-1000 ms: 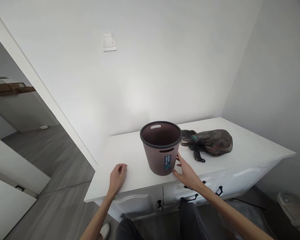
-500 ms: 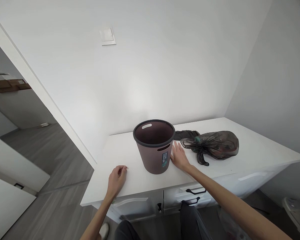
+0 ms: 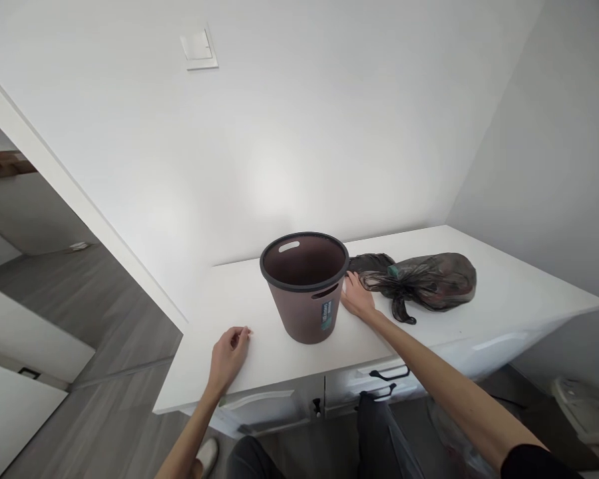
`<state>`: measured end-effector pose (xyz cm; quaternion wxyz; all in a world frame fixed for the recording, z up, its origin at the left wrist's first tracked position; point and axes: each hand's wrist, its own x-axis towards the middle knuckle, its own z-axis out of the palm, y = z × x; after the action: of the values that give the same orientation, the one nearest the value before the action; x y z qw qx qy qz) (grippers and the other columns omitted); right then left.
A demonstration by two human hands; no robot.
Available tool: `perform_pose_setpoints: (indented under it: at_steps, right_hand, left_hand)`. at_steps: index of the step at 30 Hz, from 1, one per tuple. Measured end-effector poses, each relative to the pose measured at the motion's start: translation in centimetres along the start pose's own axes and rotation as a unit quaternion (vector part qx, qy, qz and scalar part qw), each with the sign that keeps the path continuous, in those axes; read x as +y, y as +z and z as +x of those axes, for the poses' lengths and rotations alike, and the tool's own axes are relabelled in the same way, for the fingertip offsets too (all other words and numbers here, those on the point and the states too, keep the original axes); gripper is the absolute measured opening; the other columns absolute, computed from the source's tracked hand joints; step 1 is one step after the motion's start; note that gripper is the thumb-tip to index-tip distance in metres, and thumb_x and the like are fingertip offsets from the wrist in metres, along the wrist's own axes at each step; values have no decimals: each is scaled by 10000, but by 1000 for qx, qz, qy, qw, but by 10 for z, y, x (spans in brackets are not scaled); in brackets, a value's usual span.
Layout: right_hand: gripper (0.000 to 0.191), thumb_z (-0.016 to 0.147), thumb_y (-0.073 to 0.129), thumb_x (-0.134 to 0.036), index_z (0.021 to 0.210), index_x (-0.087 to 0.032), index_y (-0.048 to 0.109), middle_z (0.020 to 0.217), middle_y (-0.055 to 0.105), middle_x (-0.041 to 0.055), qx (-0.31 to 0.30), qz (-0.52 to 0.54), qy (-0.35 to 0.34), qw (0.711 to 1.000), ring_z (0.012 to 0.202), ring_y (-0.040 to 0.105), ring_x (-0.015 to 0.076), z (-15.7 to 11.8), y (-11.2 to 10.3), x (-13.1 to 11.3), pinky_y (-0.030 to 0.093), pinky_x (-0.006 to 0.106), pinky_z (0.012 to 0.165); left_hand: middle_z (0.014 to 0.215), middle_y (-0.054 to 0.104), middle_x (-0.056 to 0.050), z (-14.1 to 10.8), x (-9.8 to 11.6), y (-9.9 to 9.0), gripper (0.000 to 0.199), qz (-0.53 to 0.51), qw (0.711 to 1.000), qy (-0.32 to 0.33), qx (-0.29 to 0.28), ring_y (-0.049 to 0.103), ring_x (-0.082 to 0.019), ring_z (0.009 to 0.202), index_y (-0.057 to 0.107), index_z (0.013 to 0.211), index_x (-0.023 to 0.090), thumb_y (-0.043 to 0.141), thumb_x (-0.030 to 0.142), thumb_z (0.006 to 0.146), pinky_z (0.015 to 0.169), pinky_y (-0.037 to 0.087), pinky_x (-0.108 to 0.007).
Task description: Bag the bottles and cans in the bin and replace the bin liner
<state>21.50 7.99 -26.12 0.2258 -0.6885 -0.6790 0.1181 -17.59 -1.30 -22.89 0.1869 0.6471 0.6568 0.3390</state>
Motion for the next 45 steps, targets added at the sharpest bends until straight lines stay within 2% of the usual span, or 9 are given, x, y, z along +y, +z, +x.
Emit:
perform_pose_setpoints:
  at_steps: [8,12,16,21,25,30,33,39,45]
  right_hand:
    - [488,953,537,-535,1293,-233,715,1455,635,134,5,279,-32,960,1369,558,343,-136,-33,10,407,541,1185]
    - [416,876,703,-559,1125,-234,778,1212,747,103,-82,519,57,849,1160,669,302,-188,-77,4,517,473,1036]
    - [315,845,811,-458,1052,-224,766,1044,747,53,-91,683,65,722,933,671,191,-217,-107,-18,525,329,882]
    - [330,822,845,-424,1067,-237,729,1022,740,34,-61,737,58,670,936,667,192,-233,-115,-39,511,310,850]
    - [439,828,824,-483,1178,-256,687,1207,719,55,-24,708,52,704,1126,649,234,-236,-114,-42,498,354,976]
    - [441,921,701,-577,1247,-290,627,1371,603,95,144,488,15,861,1257,560,267,-240,-105,-42,471,421,1039]
    - [396,927,685,-597,1138,-264,639,1215,622,101,178,375,-12,910,1139,569,272,-241,-100,-53,478,421,971]
    - [393,971,585,-623,841,-255,540,794,555,-10,51,413,-15,909,728,494,179,-236,-105,-67,406,305,668]
    - [332,950,628,-546,865,-243,519,828,535,-13,46,483,-21,874,774,506,165,-233,-109,-55,400,281,700]
  left_hand:
    - [942,773,-49,-31,22,-6,501,-48,998,-18,-26,636,-230,773,726,906,234,511,686,922,770,501,-346]
    - [957,754,-82,-68,79,5,508,-94,991,49,-77,675,-270,901,706,917,235,488,694,929,773,534,-354]
    - [1269,694,-132,-105,143,25,486,-141,976,141,-90,659,-287,1093,648,1230,250,562,625,934,783,563,-353]
    - [1212,728,-78,-122,186,42,375,-190,947,181,-182,661,-253,1142,657,1229,255,633,511,956,965,517,-341]
    - [886,684,-15,-119,188,46,320,-191,951,154,-187,618,-183,860,672,907,219,572,507,1004,789,484,-267]
    - [743,548,19,-113,186,40,401,-201,963,129,-125,488,-139,697,584,781,208,557,538,1007,647,407,-247]
    - [740,557,19,-116,191,36,427,-186,965,140,-117,476,-133,676,564,764,207,545,555,1011,621,393,-247]
    - [770,610,9,-111,180,30,387,-151,968,167,-111,526,-144,713,631,840,209,524,529,1030,659,427,-242]
    - [904,691,-46,-93,158,11,343,-15,974,224,-45,617,-212,818,679,988,228,512,525,1023,703,489,-295]
